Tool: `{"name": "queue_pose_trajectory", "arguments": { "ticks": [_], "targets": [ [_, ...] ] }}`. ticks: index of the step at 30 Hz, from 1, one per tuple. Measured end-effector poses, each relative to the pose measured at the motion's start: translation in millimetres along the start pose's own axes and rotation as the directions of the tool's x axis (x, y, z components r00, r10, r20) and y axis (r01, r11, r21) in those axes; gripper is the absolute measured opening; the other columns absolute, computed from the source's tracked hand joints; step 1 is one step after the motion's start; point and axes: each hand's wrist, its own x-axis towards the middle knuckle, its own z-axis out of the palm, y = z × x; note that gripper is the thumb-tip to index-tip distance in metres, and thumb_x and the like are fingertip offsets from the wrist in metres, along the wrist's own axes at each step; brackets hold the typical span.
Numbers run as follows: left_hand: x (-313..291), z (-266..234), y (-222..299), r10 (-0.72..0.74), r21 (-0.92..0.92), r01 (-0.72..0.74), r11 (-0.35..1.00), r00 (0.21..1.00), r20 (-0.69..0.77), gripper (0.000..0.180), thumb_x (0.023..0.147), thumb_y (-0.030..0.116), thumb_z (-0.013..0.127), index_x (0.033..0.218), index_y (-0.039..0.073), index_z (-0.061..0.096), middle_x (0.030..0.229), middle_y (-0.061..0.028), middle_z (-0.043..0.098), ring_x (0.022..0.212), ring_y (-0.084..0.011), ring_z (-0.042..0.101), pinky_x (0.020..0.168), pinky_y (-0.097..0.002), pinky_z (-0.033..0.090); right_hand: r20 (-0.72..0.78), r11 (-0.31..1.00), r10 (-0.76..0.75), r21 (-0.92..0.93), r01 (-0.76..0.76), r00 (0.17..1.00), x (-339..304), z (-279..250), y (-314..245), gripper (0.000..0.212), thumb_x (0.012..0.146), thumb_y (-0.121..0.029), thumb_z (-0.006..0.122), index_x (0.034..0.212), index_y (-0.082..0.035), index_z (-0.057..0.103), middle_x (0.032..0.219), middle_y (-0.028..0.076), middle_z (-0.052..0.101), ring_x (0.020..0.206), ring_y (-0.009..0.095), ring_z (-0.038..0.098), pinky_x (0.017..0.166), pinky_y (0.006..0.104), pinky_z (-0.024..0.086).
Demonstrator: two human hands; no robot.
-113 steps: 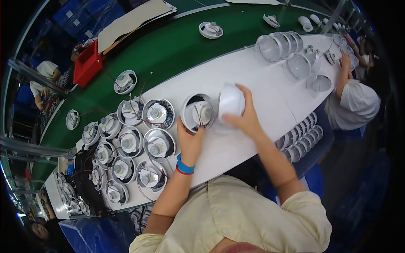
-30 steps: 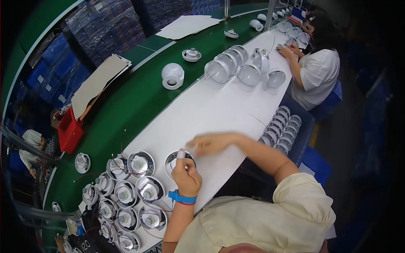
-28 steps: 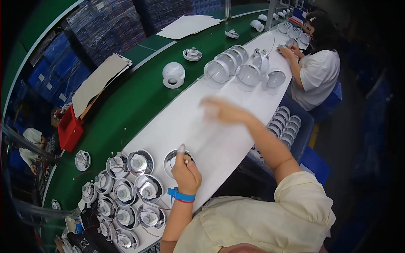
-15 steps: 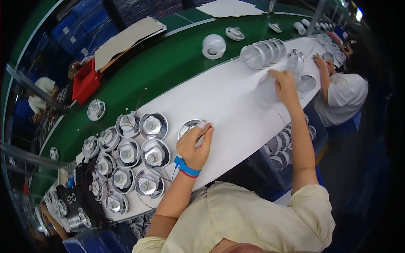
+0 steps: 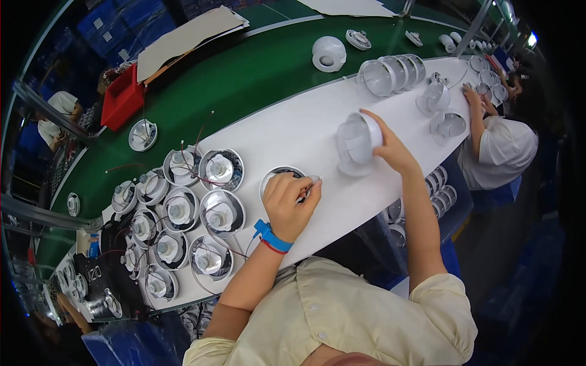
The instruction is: Assembling small circular light fixtures by inserting internal components and attaching white translucent covers.
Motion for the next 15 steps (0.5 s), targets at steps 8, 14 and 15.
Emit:
{"name": "queue_pose_trajectory", "arguments": {
  "ticks": [8,14,15],
  "targets": [
    [2,-2,-5,-0.160,0.059,0.159,0.986,0.987,0.024,0.015,0.070,0.004,0.076,0.079,0.007,0.065,0.070,-0.0041,0.053,0.066,-0.0210,0.049,0.058,-0.0335,0.039,0.037,0.615,0.126,0.781,-0.108,0.991,-38,84,49,0.103,0.065,-0.045,0.082,0.145,-0.003,0.032,0.140,0.013,0.046,0.128,0.027,0.048,0.106,0.0382,0.040],
    [3,-2,-1,-0.042,0.116,0.027,0.993,0.991,0.125,0.015,0.071,0.011,0.077,0.080,0.010,0.065,0.073,-0.0017,0.053,0.073,-0.0221,0.051,0.078,-0.0375,0.038,0.136,0.712,-0.011,0.696,-0.088,0.991,-63,124,2,0.116,0.058,-0.050,0.083,0.147,-0.002,0.026,0.136,0.015,0.047,0.125,0.025,0.050,0.104,0.0371,0.041],
    [3,-2,0,-0.021,0.137,0.004,0.991,0.992,0.125,0.015,0.070,0.011,0.077,0.081,0.010,0.065,0.074,-0.0013,0.053,0.074,-0.0218,0.051,0.082,-0.0386,0.038,0.139,0.724,-0.008,0.684,-0.091,0.990,-64,124,1,0.118,0.057,-0.050,0.084,0.147,-0.002,0.025,0.134,0.015,0.048,0.124,0.025,0.050,0.104,0.0366,0.042]
  ]
}}
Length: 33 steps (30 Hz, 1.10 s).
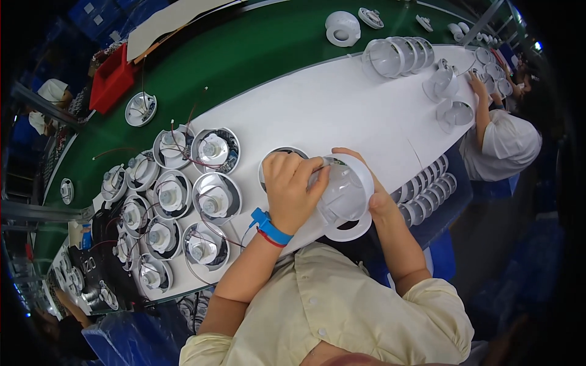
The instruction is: Assembling small circular light fixtures by inserting internal components and attaching white translucent covers.
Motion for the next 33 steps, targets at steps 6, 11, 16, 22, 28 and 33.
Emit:
{"name": "queue_pose_trajectory", "arguments": {
  "ticks": [6,11,16,22,28,33],
  "targets": [
    [-4,0,-1,0.079,0.016,-0.079,0.997,0.997,-0.016,0.019,0.069,0.009,0.078,0.084,0.009,0.065,0.074,-0.0015,0.052,0.075,-0.0222,0.050,0.084,-0.0399,0.036,0.036,0.998,-0.015,-0.057,0.017,0.999,-1,2,-8,0.115,0.057,-0.045,0.085,0.147,-0.002,0.026,0.132,0.014,0.049,0.123,0.024,0.051,0.103,0.0356,0.042],
    [-6,0,1,0.028,0.030,-0.026,0.999,0.999,-0.042,0.017,0.071,0.012,0.076,0.085,0.013,0.067,0.076,0.0000,0.052,0.080,-0.0197,0.053,0.091,-0.0425,0.036,0.044,1.000,0.019,0.005,-0.020,0.999,0,3,-9,0.113,0.059,-0.045,0.085,0.146,-0.003,0.028,0.132,0.014,0.049,0.123,0.024,0.051,0.102,0.0351,0.042],
    [-5,-2,3,0.066,0.077,-0.064,0.995,0.998,-0.021,0.017,0.071,0.012,0.076,0.085,0.013,0.066,0.077,0.0005,0.053,0.084,-0.0194,0.055,0.094,-0.0442,0.034,0.025,0.996,0.045,-0.079,-0.043,0.999,-3,4,-15,0.111,0.059,-0.045,0.085,0.146,-0.003,0.030,0.132,0.013,0.049,0.122,0.024,0.051,0.102,0.0345,0.041],
    [-4,-3,5,0.121,0.120,-0.125,0.985,0.992,0.042,0.016,0.069,0.010,0.078,0.082,0.011,0.068,0.081,-0.0022,0.057,0.090,-0.0199,0.057,0.094,-0.0447,0.034,0.007,0.989,0.065,-0.134,-0.063,0.998,-9,-5,-16,0.112,0.058,-0.049,0.085,0.146,-0.004,0.031,0.130,0.012,0.049,0.122,0.022,0.050,0.103,0.0330,0.039],
    [-6,-1,6,0.105,0.074,-0.109,0.991,0.993,0.061,0.015,0.069,0.010,0.077,0.081,0.011,0.068,0.078,-0.0015,0.058,0.090,-0.0201,0.059,0.096,-0.0454,0.032,0.020,0.986,0.081,-0.146,-0.077,0.997,-10,-4,-19,0.112,0.058,-0.050,0.085,0.145,-0.003,0.032,0.129,0.011,0.050,0.121,0.021,0.050,0.102,0.0321,0.039],
    [-7,1,6,0.081,0.010,-0.081,0.997,0.996,0.032,0.012,0.070,0.008,0.076,0.076,0.011,0.067,0.076,-0.0016,0.059,0.091,-0.0203,0.061,0.098,-0.0459,0.030,0.028,0.988,0.098,-0.121,-0.094,0.995,-8,3,-19,0.107,0.058,-0.048,0.084,0.144,-0.006,0.035,0.125,0.010,0.052,0.120,0.020,0.050,0.100,0.0316,0.040]
  ]
}}
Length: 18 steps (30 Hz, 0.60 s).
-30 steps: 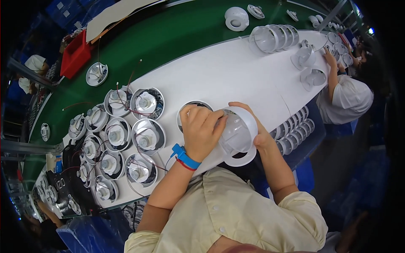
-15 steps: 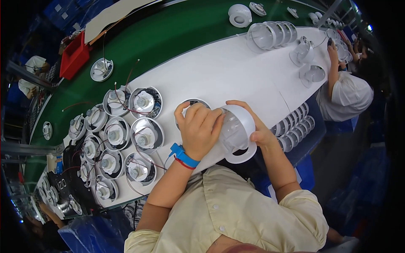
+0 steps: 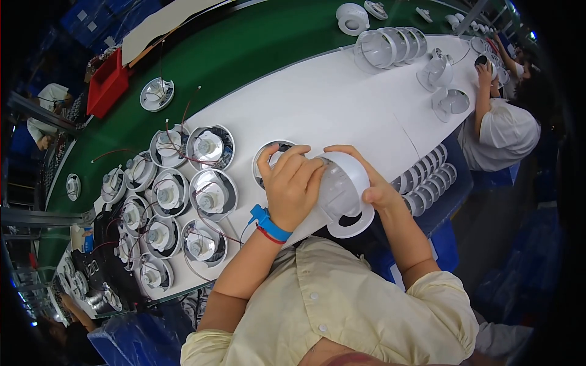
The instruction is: Assembling small circular light fixtures by inserting internal components and attaching white translucent covers.
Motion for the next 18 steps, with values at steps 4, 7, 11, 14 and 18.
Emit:
{"name": "queue_pose_trajectory", "arguments": {
  "ticks": [4,7,11,14,18],
  "targets": [
    [-8,-15,-2,0.031,0.045,-0.035,0.998,0.996,0.085,0.010,0.073,0.009,0.074,0.080,0.011,0.067,0.084,-0.0017,0.061,0.097,-0.0225,0.060,0.099,-0.0484,0.030,0.024,0.991,0.028,-0.129,-0.025,0.999,-4,4,-4,0.102,0.059,-0.044,0.082,0.143,-0.007,0.037,0.124,0.010,0.053,0.119,0.020,0.051,0.100,0.0318,0.039],
    [-10,-29,-6,-0.023,0.136,0.024,0.990,1.000,-0.008,0.021,0.073,0.005,0.072,0.091,0.007,0.062,0.093,-0.0061,0.063,0.102,-0.0261,0.060,0.101,-0.0467,0.032,-0.037,0.942,-0.004,-0.336,-0.009,0.999,-5,3,-10,0.108,0.057,-0.045,0.085,0.143,-0.002,0.036,0.125,0.012,0.052,0.118,0.022,0.052,0.100,0.0321,0.039],
    [-19,-55,-38,-0.388,0.127,0.383,0.915,0.921,0.018,0.042,0.087,0.014,0.065,0.121,-0.004,0.047,0.109,-0.0205,0.061,0.103,-0.0399,0.057,0.090,-0.0441,0.044,-0.283,0.867,-0.111,-0.496,-0.046,0.953,-6,-3,-15,0.095,0.062,-0.030,0.080,0.143,-0.007,0.038,0.124,0.011,0.052,0.117,0.023,0.050,0.102,0.0339,0.037],
    [-18,-60,-36,-0.652,0.186,0.649,0.738,0.613,0.447,0.047,0.090,0.005,0.051,0.132,-0.010,0.037,0.098,-0.0265,0.062,0.082,-0.0415,0.063,0.071,-0.0441,0.051,-0.329,0.849,-0.118,-0.523,-0.077,0.937,0,3,-15,0.093,0.063,-0.026,0.079,0.143,-0.007,0.037,0.124,0.012,0.051,0.116,0.023,0.050,0.101,0.0344,0.038],
    [-29,-44,-50,-0.622,0.105,0.641,0.760,0.670,0.405,0.057,0.087,0.004,0.054,0.138,-0.009,0.032,0.088,-0.0235,0.065,0.079,-0.0361,0.065,0.070,-0.0412,0.051,-0.341,0.851,-0.185,-0.524,-0.023,0.922,-1,12,-5,0.093,0.063,-0.023,0.078,0.144,-0.007,0.036,0.125,0.012,0.051,0.117,0.023,0.049,0.102,0.0349,0.037]
  ]
}}
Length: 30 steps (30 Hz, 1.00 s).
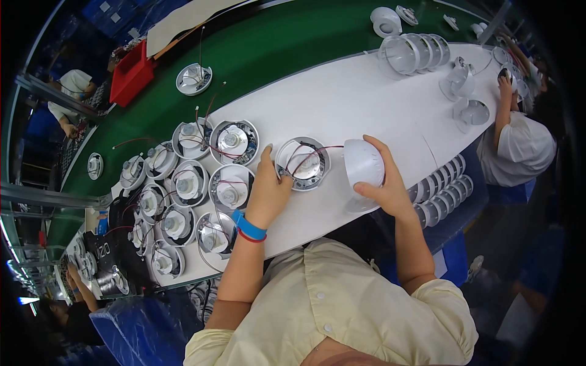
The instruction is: Assembling small circular light fixtures by inserting internal components and attaching white translucent covers.
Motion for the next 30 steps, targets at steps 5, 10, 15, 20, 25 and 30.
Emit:
{"name": "queue_pose_trajectory", "arguments": {
  "ticks": [5,10,15,20,25,30],
  "targets": [
    [7,19,-31,0.031,-0.443,0.022,0.896,0.993,0.114,0.077,0.080,0.001,0.066,0.144,-0.007,0.026,0.103,-0.0212,0.063,0.087,-0.0264,0.067,0.075,-0.0329,0.053,-0.075,0.997,-0.037,0.063,0.042,0.997,-11,3,10,0.095,0.064,-0.023,0.079,0.145,-0.006,0.033,0.128,0.013,0.049,0.119,0.024,0.048,0.103,0.0356,0.037],
    [9,30,-20,-0.051,-0.490,0.124,0.863,0.986,0.160,0.077,0.078,-0.003,0.066,0.145,-0.003,0.028,0.112,-0.0196,0.061,0.098,-0.0263,0.065,0.082,-0.0340,0.053,-0.123,0.971,-0.135,0.182,0.156,0.983,-29,17,26,0.096,0.066,-0.019,0.077,0.146,-0.003,0.026,0.134,0.014,0.043,0.122,0.025,0.047,0.105,0.0378,0.037],
    [7,55,1,0.021,-0.675,-0.014,0.738,1.000,0.002,0.071,0.079,-0.008,0.063,0.142,-0.002,0.031,0.123,-0.0190,0.057,0.111,-0.0265,0.060,0.090,-0.0350,0.052,-0.380,0.974,-0.182,0.059,0.220,0.907,-28,58,30,0.095,0.068,-0.008,0.078,0.145,-0.002,0.024,0.133,0.016,0.041,0.122,0.026,0.046,0.104,0.0391,0.038],
    [-5,63,9,0.124,-0.682,-0.174,0.711,0.985,-0.122,0.073,0.077,-0.012,0.064,0.141,-0.003,0.030,0.133,-0.0182,0.048,0.122,-0.0268,0.052,0.100,-0.0363,0.047,-0.357,0.921,-0.370,-0.261,0.289,0.857,-13,68,20,0.096,0.067,-0.017,0.083,0.142,0.001,0.028,0.132,0.017,0.036,0.125,0.030,0.040,0.105,0.0411,0.036],
    [-10,57,12,0.184,-0.804,-0.129,0.581,0.983,-0.024,0.082,0.074,-0.020,0.061,0.146,-0.001,0.025,0.140,-0.0151,0.040,0.132,-0.0256,0.042,0.108,-0.0396,0.039,-0.326,0.920,-0.379,-0.230,0.316,0.866,-7,68,19,0.094,0.066,-0.021,0.084,0.141,0.001,0.031,0.132,0.019,0.036,0.123,0.033,0.041,0.104,0.0434,0.036],
    [-7,42,1,0.371,-0.849,-0.017,0.528,0.904,0.212,0.071,0.090,0.009,0.056,0.150,0.003,0.018,0.146,-0.0150,0.035,0.136,-0.0251,0.036,0.113,-0.0395,0.031,-0.219,0.971,-0.204,0.079,0.226,0.954,-2,55,16,0.097,0.067,-0.023,0.080,0.144,0.002,0.027,0.135,0.017,0.036,0.125,0.029,0.041,0.106,0.0413,0.034]
  ]
}}
